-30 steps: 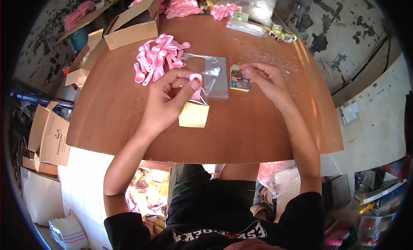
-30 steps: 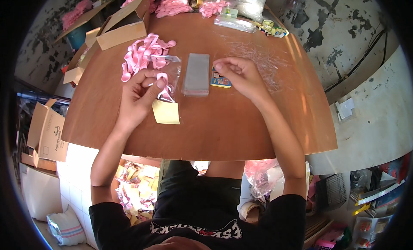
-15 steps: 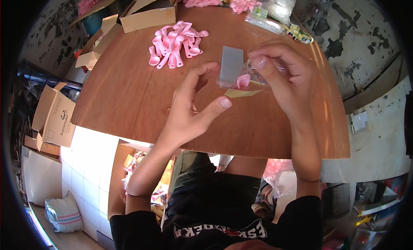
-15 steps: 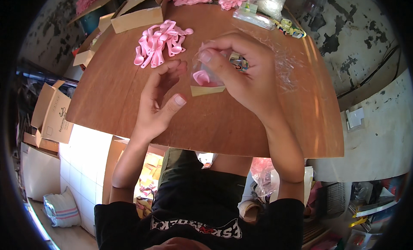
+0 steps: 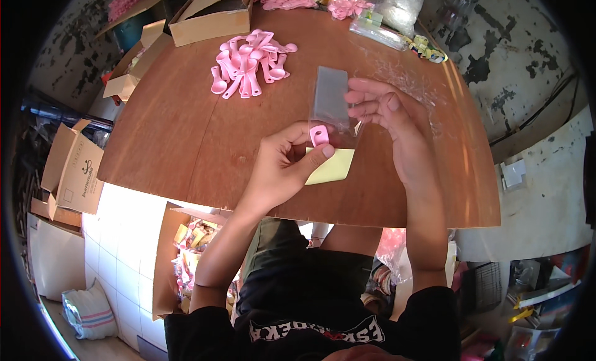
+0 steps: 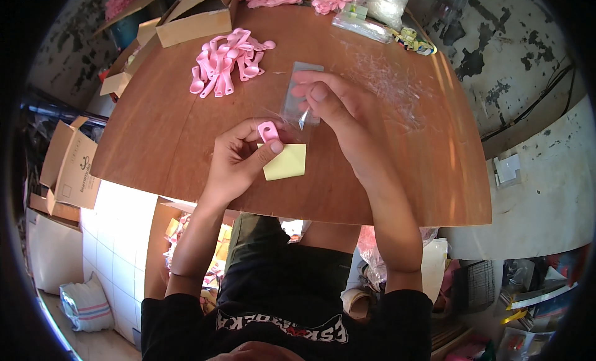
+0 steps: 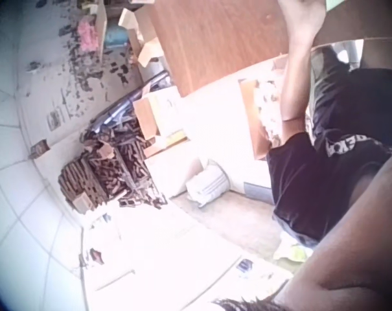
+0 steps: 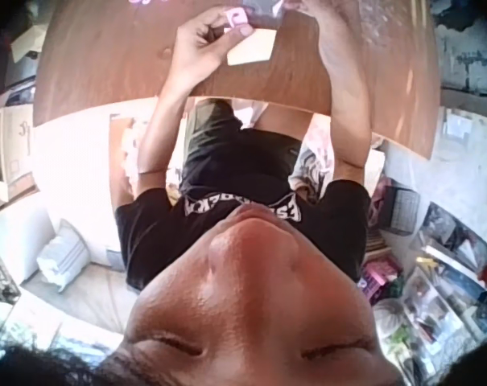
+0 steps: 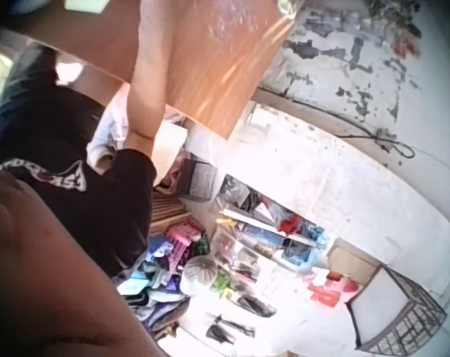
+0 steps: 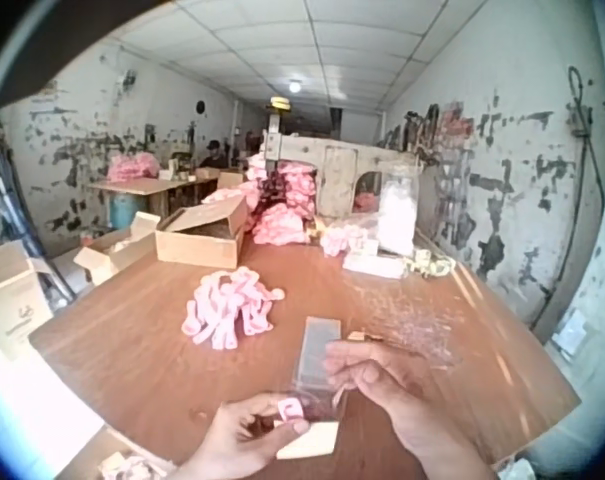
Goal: The person repeatedly places a yellow sticky note and a pink plastic spoon into small clear plastic bags on a wooden table. The person seals each bag and sets it aside, continuing the same sequence throughout the clip.
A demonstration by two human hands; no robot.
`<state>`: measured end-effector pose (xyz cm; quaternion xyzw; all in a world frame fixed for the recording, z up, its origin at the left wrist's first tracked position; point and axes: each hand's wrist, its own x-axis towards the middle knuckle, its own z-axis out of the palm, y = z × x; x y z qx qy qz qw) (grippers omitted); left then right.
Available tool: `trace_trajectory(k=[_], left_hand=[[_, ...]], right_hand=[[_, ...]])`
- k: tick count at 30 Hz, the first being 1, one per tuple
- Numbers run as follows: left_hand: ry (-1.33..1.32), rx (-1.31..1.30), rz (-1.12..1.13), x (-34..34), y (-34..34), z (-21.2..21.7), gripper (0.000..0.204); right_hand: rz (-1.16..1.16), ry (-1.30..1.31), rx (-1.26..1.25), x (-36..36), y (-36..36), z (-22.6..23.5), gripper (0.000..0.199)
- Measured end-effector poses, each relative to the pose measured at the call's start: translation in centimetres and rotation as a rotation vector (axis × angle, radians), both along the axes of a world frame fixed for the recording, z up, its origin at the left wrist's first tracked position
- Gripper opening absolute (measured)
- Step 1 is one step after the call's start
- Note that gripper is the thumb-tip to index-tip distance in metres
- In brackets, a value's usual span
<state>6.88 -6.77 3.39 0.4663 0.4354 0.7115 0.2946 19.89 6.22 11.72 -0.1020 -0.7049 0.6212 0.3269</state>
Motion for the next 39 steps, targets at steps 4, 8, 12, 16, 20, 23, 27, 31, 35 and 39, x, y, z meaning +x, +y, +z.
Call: trace_trajectory(k=[4,8,12,16,20,23,27,31,35,39], left_hand=[[-0.090,-0.038,-0.023,-0.2,-0.4,-1.3,0.026],[-0.100,-0.070,-0.087,-0.1,-0.6,-1.7,0.029],[-0.104,-0.083,-0.124,-0.3,-1.4,-2.0,0.029],[-0.134,-0.057,-0.132,-0.4,-1.3,-2.4,0.029],[-0.135,-0.034,-0.125,-0.4,-1.3,-2.1,0.031],[-0.044,-0.021,-0.032,-0.7,-1.5,-2.3,0.029],[-0.108,-0.073,-0.002,-1.4,-1.2,-1.8,0.025],[-0.083,-0.072,0.031,-1.5,-0.6,-1.9,0.022],[-0.137,-0.101,0.017,-1.4,-0.4,-1.4,0.023],[-0.204,-0.028,-0.043,-1.7,-0.6,-1.8,0.023]], right_hand=[[0.085,-0.095,0.056,1.8,-0.2,-3.5,0.026],[-0.063,-0.045,-0.003,1.6,-1.0,-5.6,0.014],[-0.102,0.005,-0.101,1.1,-1.7,-6.4,0.012],[-0.070,0.007,-0.210,0.7,-1.8,-6.6,0.014],[-0.048,-0.085,-0.050,0.9,-1.2,-6.9,0.016],[-0.039,-0.113,-0.003,0.9,-1.2,-6.7,0.016],[-0.067,-0.105,0.037,0.9,-1.2,-6.4,0.015],[-0.062,-0.103,0.011,1.1,-0.5,-6.5,0.015],[-0.045,-0.006,-0.078,1.1,0.2,-7.2,0.016],[0.077,-0.008,-0.119,1.4,1.1,-7.4,0.016]])
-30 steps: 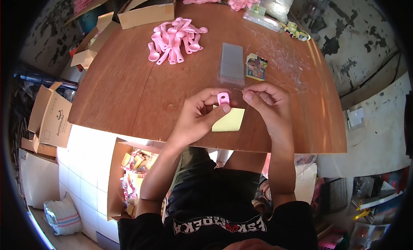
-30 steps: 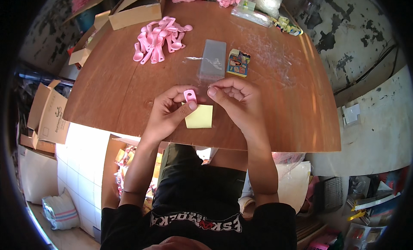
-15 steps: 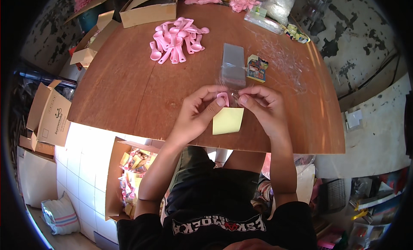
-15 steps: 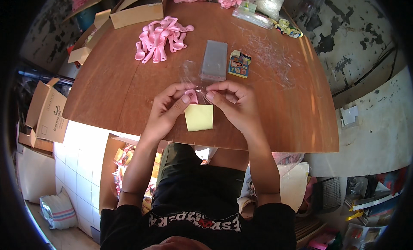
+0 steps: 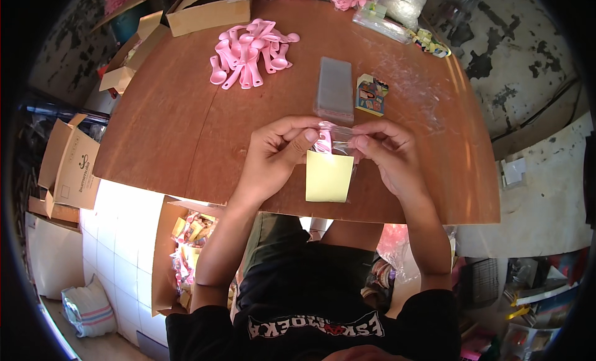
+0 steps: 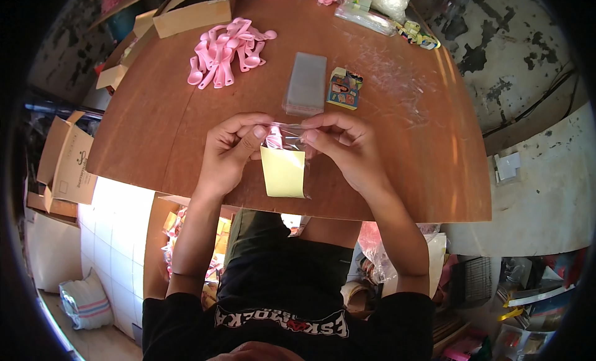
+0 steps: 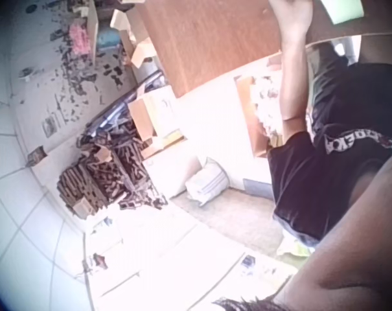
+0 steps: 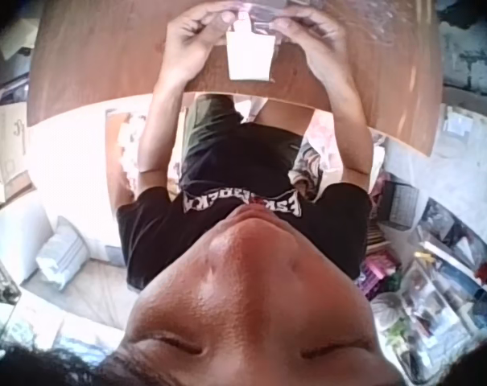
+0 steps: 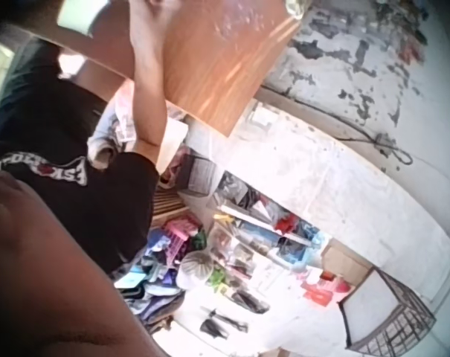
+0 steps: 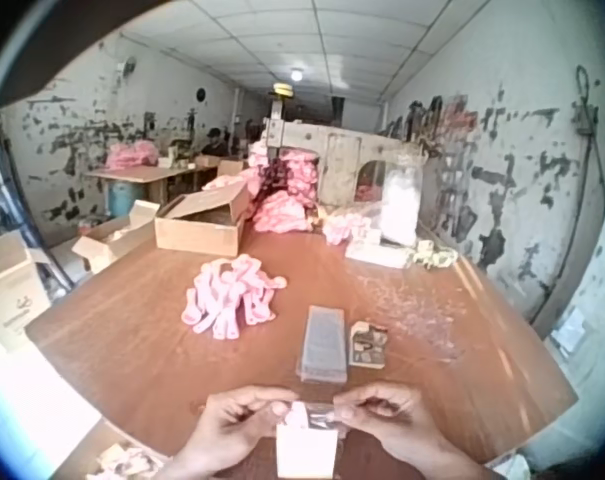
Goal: The person repeatedly places a yellow sticky note and a pink plastic spoon into small clear plastic bags on a wooden table. The person seals each bag and sets it aside, continuing the same sequence throughout the clip.
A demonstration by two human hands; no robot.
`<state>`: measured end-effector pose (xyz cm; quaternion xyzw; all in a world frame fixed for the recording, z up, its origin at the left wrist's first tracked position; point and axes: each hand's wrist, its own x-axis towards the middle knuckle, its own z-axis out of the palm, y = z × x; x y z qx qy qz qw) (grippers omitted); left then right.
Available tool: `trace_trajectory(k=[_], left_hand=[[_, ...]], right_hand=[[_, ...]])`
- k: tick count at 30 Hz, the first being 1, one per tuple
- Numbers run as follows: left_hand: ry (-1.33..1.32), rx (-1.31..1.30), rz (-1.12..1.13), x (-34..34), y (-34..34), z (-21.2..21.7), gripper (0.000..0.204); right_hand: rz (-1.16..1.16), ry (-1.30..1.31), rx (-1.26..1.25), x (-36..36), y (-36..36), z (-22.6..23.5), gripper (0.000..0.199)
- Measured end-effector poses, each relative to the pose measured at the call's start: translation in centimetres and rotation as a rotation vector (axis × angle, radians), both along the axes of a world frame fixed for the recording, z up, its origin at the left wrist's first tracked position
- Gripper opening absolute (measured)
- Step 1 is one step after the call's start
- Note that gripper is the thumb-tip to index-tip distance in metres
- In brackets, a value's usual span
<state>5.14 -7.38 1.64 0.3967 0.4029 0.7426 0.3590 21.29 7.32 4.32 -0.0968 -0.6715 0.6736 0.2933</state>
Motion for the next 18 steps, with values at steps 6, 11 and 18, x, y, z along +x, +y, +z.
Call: trace_trajectory(k=[6,11,18], left_hand=[[0.109,-0.063,-0.010,-1.0,-0.8,0.1,0.020],[0.134,-0.024,-0.037,-1.0,-0.9,-0.1,0.019],[0.067,-0.002,-0.078,-1.0,-1.0,0.0,0.025]], right_hand=[[0.070,-0.069,0.003,0.4,0.5,0.3,0.014],[0.174,0.046,0.217,0.6,1.1,-0.2,0.017],[0.180,0.013,0.298,0.9,1.2,-0.3,0.021]])
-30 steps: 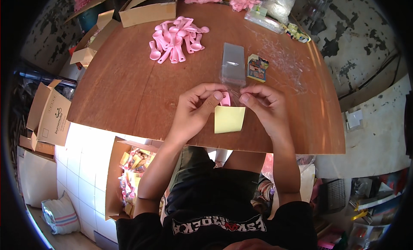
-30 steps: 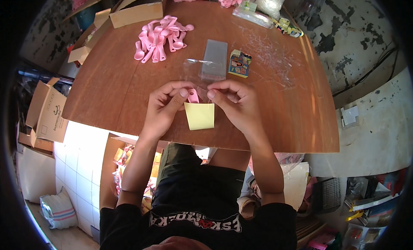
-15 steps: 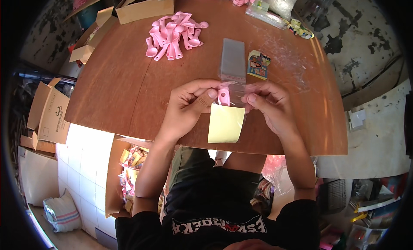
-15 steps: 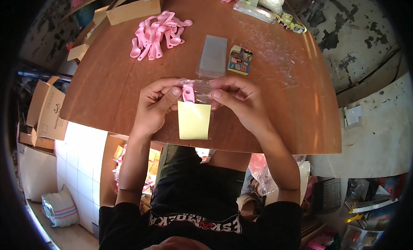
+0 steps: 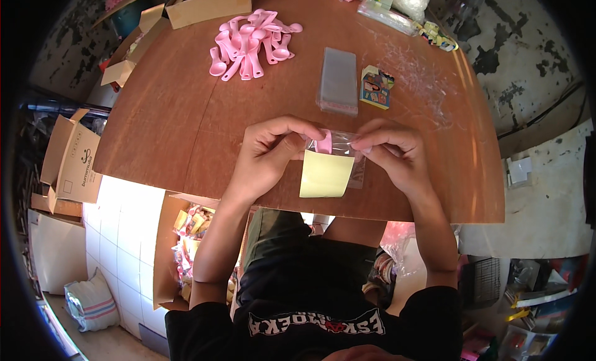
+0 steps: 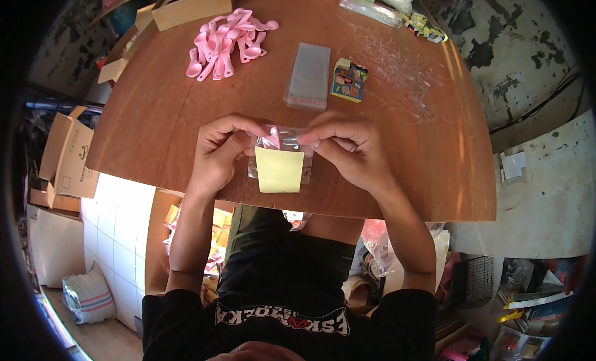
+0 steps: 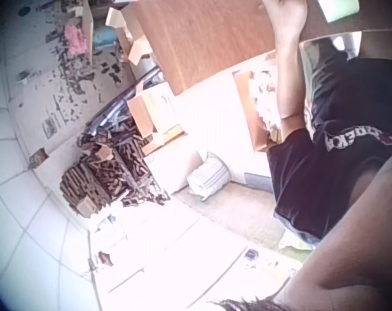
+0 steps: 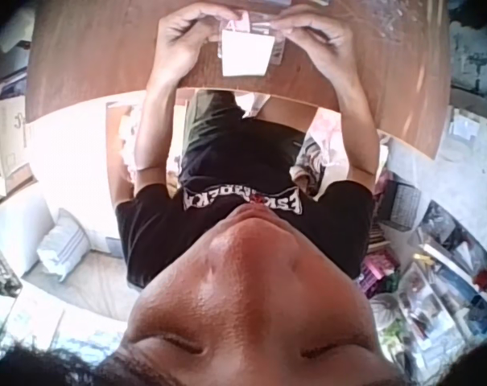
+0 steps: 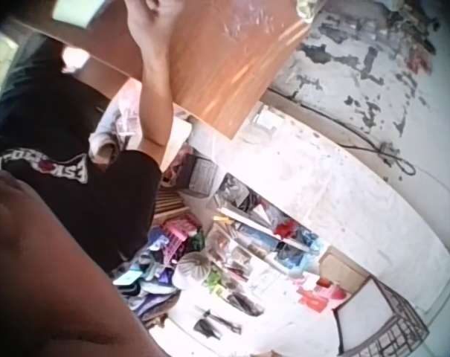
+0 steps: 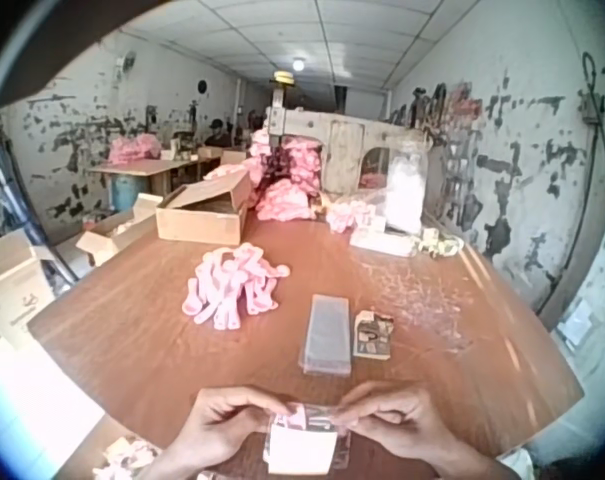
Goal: The person repeatedly places a yellow sticky note and a pink plastic spoon into small clear plastic bags on a wooden table. The person seals each bag and sets it aside, continuing the same sequence throughout the clip.
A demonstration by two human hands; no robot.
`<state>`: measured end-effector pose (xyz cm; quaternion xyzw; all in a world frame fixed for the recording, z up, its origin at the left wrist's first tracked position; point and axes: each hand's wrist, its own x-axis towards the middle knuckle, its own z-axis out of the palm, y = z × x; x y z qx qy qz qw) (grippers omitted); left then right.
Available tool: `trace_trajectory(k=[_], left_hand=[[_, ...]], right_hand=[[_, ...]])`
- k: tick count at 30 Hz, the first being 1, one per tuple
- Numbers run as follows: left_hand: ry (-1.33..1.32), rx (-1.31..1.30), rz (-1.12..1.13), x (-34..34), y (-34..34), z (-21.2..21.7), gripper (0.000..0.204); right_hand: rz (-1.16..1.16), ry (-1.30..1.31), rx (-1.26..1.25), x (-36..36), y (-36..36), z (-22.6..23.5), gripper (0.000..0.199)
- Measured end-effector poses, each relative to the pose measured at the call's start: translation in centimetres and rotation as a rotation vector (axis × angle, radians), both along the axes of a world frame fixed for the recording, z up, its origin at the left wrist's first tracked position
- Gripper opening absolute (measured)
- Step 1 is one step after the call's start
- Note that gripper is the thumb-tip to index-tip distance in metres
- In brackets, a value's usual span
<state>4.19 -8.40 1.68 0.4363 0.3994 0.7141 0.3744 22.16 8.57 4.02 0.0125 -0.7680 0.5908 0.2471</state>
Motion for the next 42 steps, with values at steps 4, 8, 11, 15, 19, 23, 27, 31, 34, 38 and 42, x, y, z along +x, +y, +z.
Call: trace_trajectory(k=[4,8,11,15,19,23,27,31,34,38,42], left_hand=[[-0.059,-0.003,-0.025,-0.3,-0.2,-0.1,0.020],[0.095,0.067,0.079,0.4,0.1,-0.2,0.008],[0.048,0.015,0.069,0.4,0.2,-0.2,0.020],[0.096,-0.024,0.060,0.3,-0.8,0.4,0.032],[0.185,-0.091,0.121,1.5,-5.5,1.0,0.033],[0.455,-0.268,0.143,0.8,-12.4,-0.6,0.030],[0.479,-0.655,0.314,-0.5,-17.8,-4.7,0.031],[0.747,-0.964,0.516,-4.8,-24.0,-14.1,0.037],[1.108,-1.102,0.572,-5.8,-28.0,-22.9,0.065],[0.752,-1.367,0.315,-4.0,-29.2,-28.7,0.081],[0.670,-1.291,0.236,-2.3,-27.5,-30.3,0.073]], right_hand=[[0.015,0.018,0.000,0.0,-0.3,0.4,0.020],[0.034,0.017,-0.037,-0.1,-0.2,0.2,0.018],[0.008,0.071,-0.036,-0.6,-1.1,-0.2,0.024],[-0.094,0.005,0.005,-0.6,-2.6,-0.2,0.030],[0.075,-0.064,0.080,0.1,-4.0,0.6,0.034],[-0.006,-0.271,0.281,1.1,-2.8,1.8,0.034],[-0.430,-0.286,0.438,-0.6,5.4,1.8,0.014],[-0.654,-0.244,0.433,-3.0,14.1,2.0,0.014],[-0.692,-0.370,0.488,-5.0,18.2,1.4,0.020],[-0.656,-0.737,0.444,-7.9,19.6,1.1,0.023],[-0.488,-0.669,0.362,-8.2,21.2,0.5,0.023]])
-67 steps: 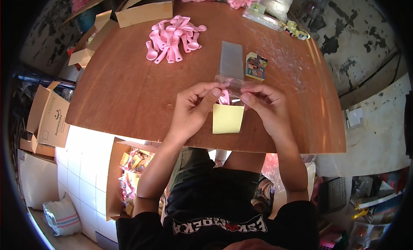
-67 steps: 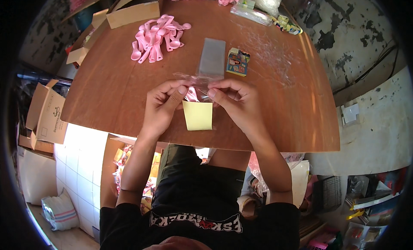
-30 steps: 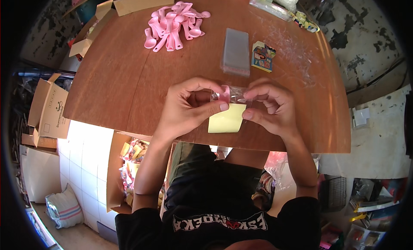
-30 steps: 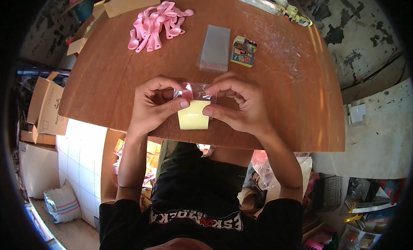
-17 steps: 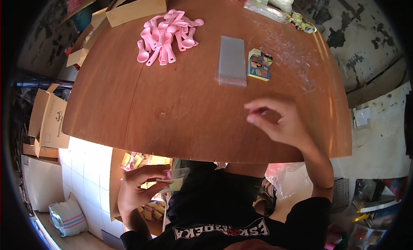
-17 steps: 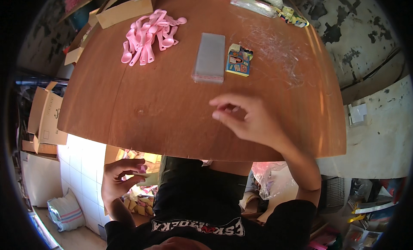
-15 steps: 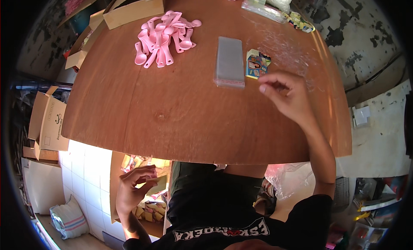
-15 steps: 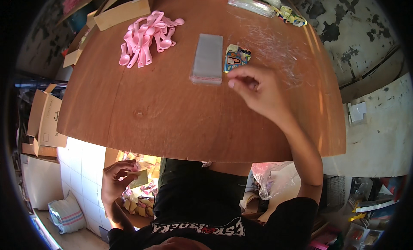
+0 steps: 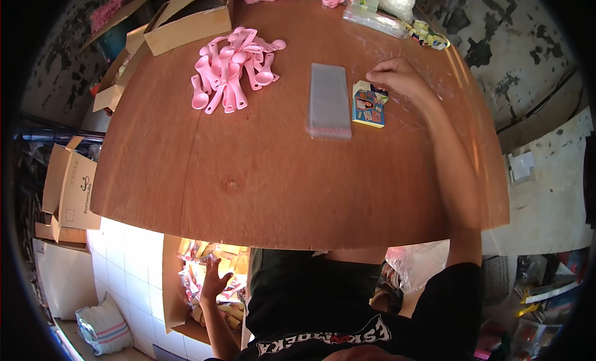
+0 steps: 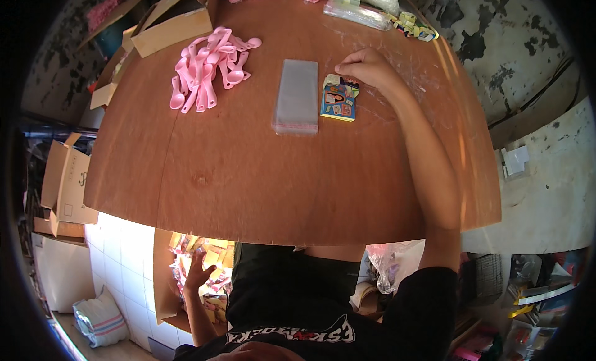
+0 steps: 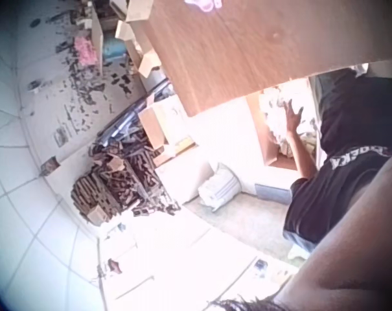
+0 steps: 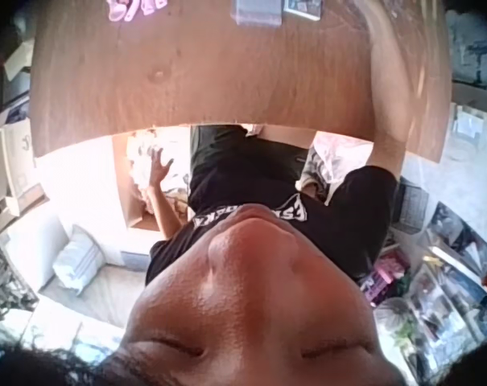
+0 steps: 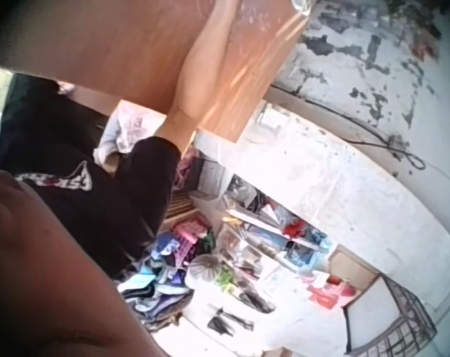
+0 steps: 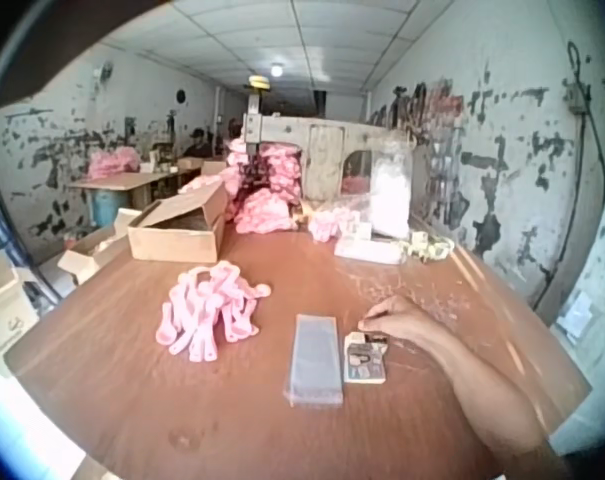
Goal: The person repeatedly places a yellow sticky note and a pink plastic spoon into small clear plastic bags on a wooden table. The person seals each bag and sets it aside, continuing the same sequence throughout the clip.
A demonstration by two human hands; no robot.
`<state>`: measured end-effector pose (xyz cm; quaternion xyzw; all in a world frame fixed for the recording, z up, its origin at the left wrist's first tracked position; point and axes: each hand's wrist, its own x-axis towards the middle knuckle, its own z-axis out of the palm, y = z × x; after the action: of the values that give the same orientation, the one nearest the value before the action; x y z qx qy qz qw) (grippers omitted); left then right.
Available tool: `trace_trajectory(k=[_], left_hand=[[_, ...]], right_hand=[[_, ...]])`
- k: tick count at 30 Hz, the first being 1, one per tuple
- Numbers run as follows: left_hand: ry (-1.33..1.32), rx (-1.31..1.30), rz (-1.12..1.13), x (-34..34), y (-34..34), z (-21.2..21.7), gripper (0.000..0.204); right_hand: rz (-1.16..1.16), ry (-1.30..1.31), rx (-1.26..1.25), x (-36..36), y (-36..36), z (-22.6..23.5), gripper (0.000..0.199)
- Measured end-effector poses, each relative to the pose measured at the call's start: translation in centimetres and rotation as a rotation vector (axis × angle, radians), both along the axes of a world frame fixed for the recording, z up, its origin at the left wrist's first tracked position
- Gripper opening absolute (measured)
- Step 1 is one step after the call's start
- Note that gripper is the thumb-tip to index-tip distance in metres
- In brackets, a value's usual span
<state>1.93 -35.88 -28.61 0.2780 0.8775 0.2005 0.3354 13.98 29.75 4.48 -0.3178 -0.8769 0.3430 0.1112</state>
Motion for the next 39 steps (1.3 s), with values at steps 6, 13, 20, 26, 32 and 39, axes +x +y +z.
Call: trace_trajectory(k=[6,13,20,26,32,39], left_hand=[[-0.013,-0.013,-0.035,0.6,1.6,-0.8,0.071],[-0.029,-0.006,-0.003,0.6,2.4,-0.3,0.068],[-0.045,-0.045,-0.040,0.9,3.1,-0.9,0.067],[-0.091,-0.031,-0.013,1.0,4.8,0.6,0.068],[-0.037,-0.094,-0.061,0.6,2.9,0.1,0.068],[-0.012,0.030,-0.055,0.3,6.4,4.5,0.065]], right_hand=[[-0.024,0.324,-0.548,3.1,6.7,0.1,0.025],[-0.327,0.195,0.064,5.8,8.9,2.1,0.031],[0.114,0.833,-0.542,6.7,5.9,6.3,0.030],[-0.624,0.197,0.461,9.4,12.7,-0.6,0.029],[-0.564,0.254,0.520,8.8,8.9,0.2,0.022],[-0.167,0.455,-0.064,6.9,3.0,7.2,0.023]])
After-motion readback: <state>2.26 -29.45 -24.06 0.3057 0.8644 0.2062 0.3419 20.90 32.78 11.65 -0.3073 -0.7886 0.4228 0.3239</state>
